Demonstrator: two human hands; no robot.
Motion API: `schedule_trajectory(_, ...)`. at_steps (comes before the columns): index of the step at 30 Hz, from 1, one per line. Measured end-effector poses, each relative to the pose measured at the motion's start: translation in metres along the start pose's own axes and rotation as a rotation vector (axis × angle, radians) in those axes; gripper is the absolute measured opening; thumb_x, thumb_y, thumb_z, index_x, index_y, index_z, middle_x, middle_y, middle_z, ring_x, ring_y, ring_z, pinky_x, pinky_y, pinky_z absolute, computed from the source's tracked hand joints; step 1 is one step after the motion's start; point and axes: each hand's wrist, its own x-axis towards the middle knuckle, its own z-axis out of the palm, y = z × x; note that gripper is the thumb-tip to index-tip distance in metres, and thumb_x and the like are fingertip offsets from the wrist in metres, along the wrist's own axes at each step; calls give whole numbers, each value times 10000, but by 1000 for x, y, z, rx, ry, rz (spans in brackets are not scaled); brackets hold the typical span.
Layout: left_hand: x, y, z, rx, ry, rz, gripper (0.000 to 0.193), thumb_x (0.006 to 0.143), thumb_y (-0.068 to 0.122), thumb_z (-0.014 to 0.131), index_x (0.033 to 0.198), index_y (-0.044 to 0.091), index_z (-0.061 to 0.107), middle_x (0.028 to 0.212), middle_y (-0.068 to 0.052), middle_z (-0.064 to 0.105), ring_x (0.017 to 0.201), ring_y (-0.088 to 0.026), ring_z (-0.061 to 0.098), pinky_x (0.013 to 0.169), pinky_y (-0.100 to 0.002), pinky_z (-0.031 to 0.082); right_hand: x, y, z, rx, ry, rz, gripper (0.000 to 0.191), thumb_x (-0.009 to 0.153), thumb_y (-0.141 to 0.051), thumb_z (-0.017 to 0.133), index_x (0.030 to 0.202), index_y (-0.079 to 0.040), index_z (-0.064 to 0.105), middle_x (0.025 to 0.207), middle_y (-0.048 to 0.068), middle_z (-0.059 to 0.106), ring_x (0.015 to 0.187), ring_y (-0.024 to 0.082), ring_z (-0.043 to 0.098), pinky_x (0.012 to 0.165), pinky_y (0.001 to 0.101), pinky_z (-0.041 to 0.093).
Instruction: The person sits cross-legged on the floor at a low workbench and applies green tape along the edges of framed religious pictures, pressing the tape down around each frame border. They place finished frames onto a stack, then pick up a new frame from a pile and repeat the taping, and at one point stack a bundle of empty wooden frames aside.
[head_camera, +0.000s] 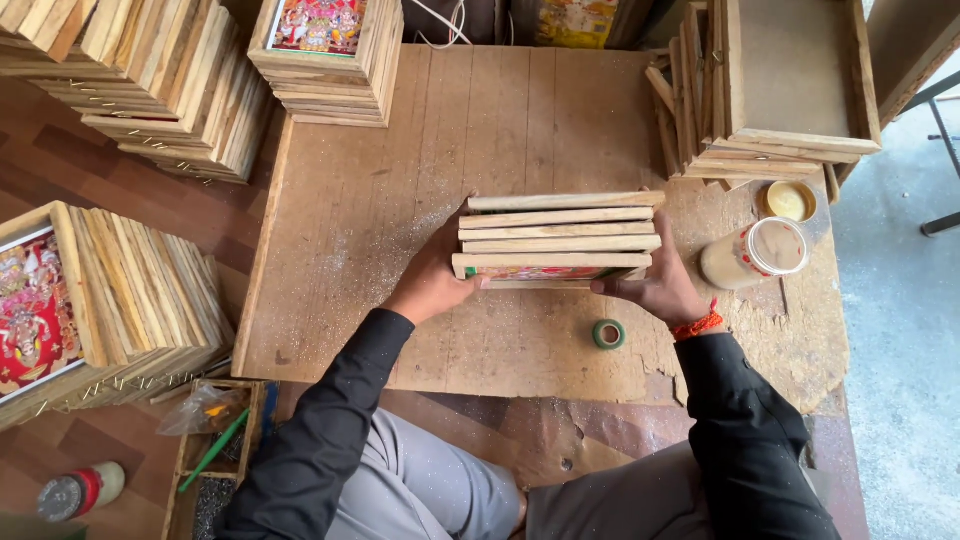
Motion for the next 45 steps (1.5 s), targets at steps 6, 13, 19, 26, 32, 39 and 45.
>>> schedule_trajectory(6, -4, 12, 0, -49, 44, 4, 1124, 783, 121, 846, 1643, 170, 123, 1640, -172, 377, 1380, -366, 537, 1051, -395, 535, 7, 1, -6, 54, -29, -27, 1338, 634, -71, 931, 1668, -92, 83, 1518, 134, 483, 1415, 260, 491, 1159, 429, 465)
schedule_trajectory(13, -9, 10, 3, 7, 98, 70, 1111, 807, 129, 845, 1648, 222, 124, 1614, -170, 441, 1381, -360, 549, 1047, -411, 549, 3, -8, -5, 273, -18, -8, 1391, 595, -122, 946, 1700, -98, 102, 1568, 132, 452, 1470, 272, 444, 1232, 431, 364)
schedule_trajectory(19, -9, -6, 9, 32, 21, -17, 1125, 841, 204, 853, 1689, 180, 115, 1527, -76, 529, 1334, -320, 606, 1065, -404, 551, 3, -7, -15, 288, -42, -89, 1305, 616, -174, 954, 1689, -50, 223, 1628, 133, 419, 1536, 301, 401, 1298, 457, 340)
schedule_trajectory(26, -11, -11, 10, 316, 156, 164, 1125, 679, 221, 943, 1566, 145, 256, 1653, -220, 212, 1341, -454, 477, 1114, -489, 463, 10, 10, -14, -96, -176, 9, 1230, 634, -154, 959, 1625, -71, 236, 1606, 166, 420, 1534, 316, 348, 1261, 457, 279)
schedule_trajectory(32, -9, -9, 8, 89, -58, -153, 1232, 690, 160, 887, 1616, -50, 101, 1445, -242, 509, 1257, -415, 563, 1093, -462, 485, 5, -2, -8, -589, -73, -318, 1284, 562, -239, 966, 1563, -17, 192, 1592, 278, 306, 1460, 402, 343, 1194, 464, 333)
schedule_trajectory(39, -5, -22, 17, 231, 22, -53, 839, 733, 76, 896, 1411, -6, 409, 1346, -237, 606, 1161, -376, 655, 996, -435, 573, 13, 2, -8, -725, -100, -362, 758, 657, -128, 919, 1336, -58, 589, 1408, 198, 540, 1337, 393, 521, 1114, 437, 455)
schedule_trajectory(45, -15, -14, 44, 84, 254, -164, 909, 704, -6, 823, 1477, -48, 346, 1339, -245, 534, 1198, -403, 584, 1001, -440, 552, 13, 17, -10, -595, -133, -372, 583, 711, -81, 873, 1252, -59, 658, 1280, 159, 647, 1195, 350, 627, 972, 422, 538)
